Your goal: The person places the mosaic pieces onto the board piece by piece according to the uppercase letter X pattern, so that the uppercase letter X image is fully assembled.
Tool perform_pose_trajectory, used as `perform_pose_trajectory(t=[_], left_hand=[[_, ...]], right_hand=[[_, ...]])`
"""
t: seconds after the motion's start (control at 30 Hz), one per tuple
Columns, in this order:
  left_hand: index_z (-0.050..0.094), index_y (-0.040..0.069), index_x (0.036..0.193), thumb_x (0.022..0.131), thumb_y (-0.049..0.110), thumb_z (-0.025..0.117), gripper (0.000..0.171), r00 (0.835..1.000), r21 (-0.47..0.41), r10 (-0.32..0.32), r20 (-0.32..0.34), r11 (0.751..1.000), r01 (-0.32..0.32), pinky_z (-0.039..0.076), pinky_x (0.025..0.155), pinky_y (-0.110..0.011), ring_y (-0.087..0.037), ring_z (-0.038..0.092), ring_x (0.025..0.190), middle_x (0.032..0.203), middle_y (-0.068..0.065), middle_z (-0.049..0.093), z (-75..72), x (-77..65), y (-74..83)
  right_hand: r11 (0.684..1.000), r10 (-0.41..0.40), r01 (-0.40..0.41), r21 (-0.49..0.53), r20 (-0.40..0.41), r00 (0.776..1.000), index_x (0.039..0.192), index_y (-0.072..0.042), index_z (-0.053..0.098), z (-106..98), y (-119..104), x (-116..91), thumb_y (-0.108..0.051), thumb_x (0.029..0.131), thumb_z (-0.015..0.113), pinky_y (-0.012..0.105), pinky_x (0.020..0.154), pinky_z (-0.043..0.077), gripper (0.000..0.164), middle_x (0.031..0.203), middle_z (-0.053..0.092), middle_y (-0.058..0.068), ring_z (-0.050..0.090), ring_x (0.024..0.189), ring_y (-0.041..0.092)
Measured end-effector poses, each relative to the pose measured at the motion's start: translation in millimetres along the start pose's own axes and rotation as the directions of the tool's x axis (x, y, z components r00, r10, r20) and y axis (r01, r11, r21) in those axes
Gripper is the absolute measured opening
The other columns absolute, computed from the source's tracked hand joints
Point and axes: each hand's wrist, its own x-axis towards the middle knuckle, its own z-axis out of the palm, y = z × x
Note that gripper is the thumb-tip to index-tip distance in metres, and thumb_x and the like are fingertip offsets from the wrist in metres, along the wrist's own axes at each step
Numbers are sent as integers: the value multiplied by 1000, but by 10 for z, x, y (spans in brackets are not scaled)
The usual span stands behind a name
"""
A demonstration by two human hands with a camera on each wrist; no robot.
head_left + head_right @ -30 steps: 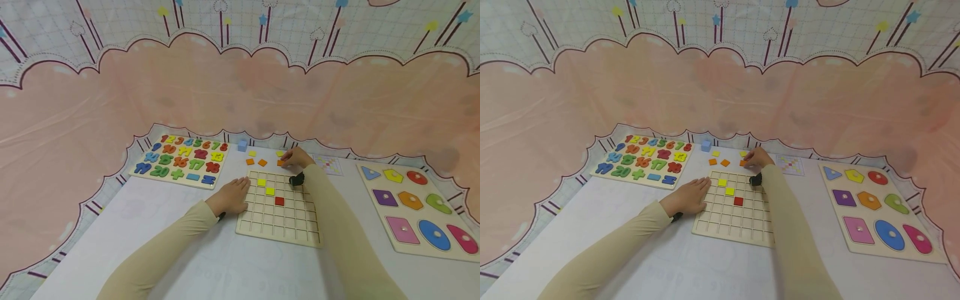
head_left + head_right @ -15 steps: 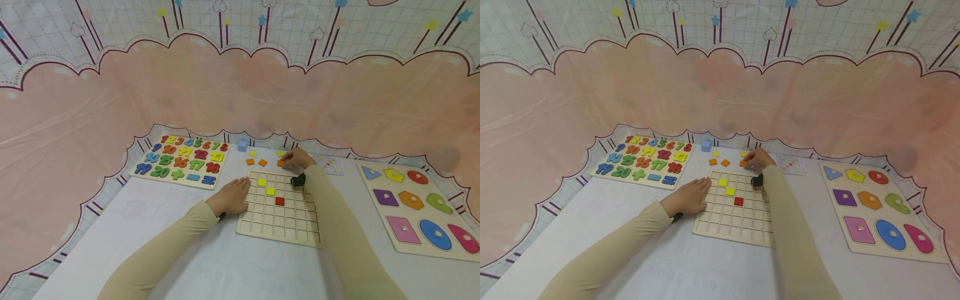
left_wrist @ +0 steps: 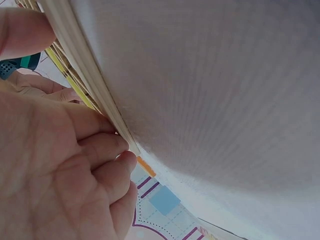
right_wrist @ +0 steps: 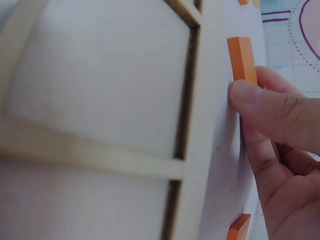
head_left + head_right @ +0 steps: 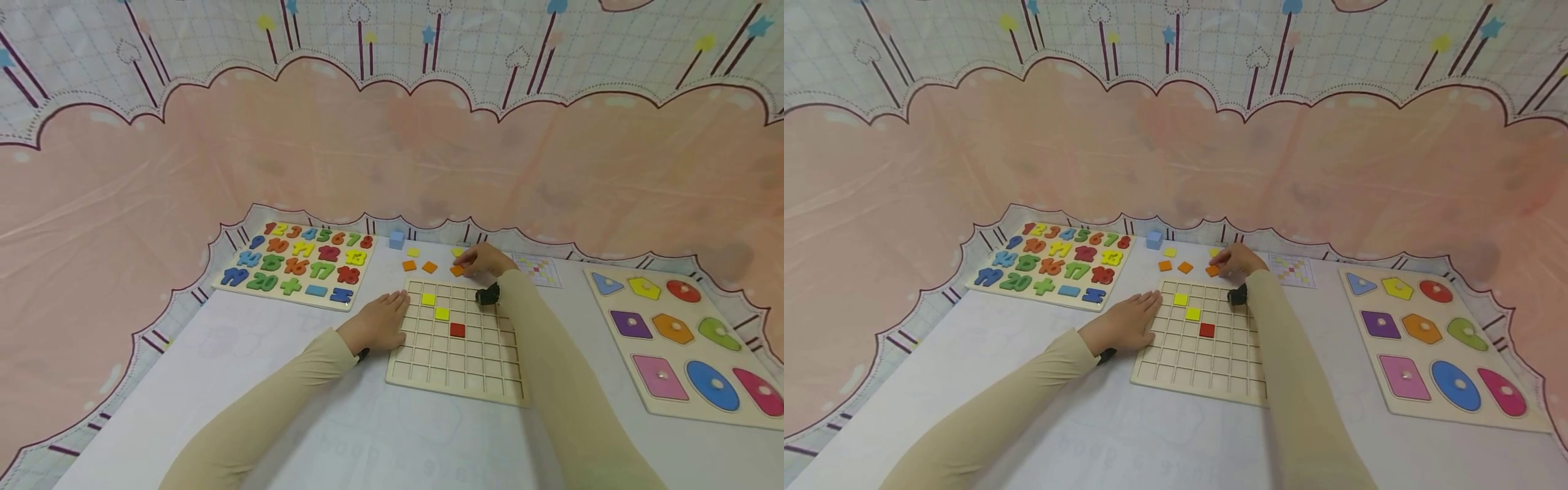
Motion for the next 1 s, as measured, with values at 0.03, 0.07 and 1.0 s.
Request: perform_pose_trajectory(t=[0.03, 0.07, 1.0], left_hand=[[17, 3, 150, 94, 39, 46, 73, 1000, -1, 0, 1, 1000, 0, 14, 121, -35, -23, 15, 147, 158, -11, 16, 2, -1, 1], [17, 3, 150, 94, 39, 46, 73, 1000, -4, 0, 0, 1000, 0, 14, 121, -35, -23, 15, 147, 158, -11, 16, 4, -1, 4], [17, 4, 150, 94, 41, 46, 73, 1000, -7, 2, -6, 1000, -2, 15, 121, -36, -23, 15, 147, 158, -10, 17, 31, 18, -27]], right_hand=[[1000, 1, -1, -11, -3, 1000, 113, 0, 67, 1, -4, -3, 4, 80, 68, 20, 74, 49, 33, 109, 65, 15, 56, 87, 17], [1000, 0, 0, -22, -2, 1000, 112, 0, 68, 0, -6, -7, 4, 80, 68, 20, 75, 49, 32, 109, 65, 15, 56, 88, 17], [979, -168, 179, -96, 113, 979, 108, 0, 68, -239, -106, -327, -6, 80, 72, 29, 85, 53, 29, 106, 69, 14, 61, 89, 13]])
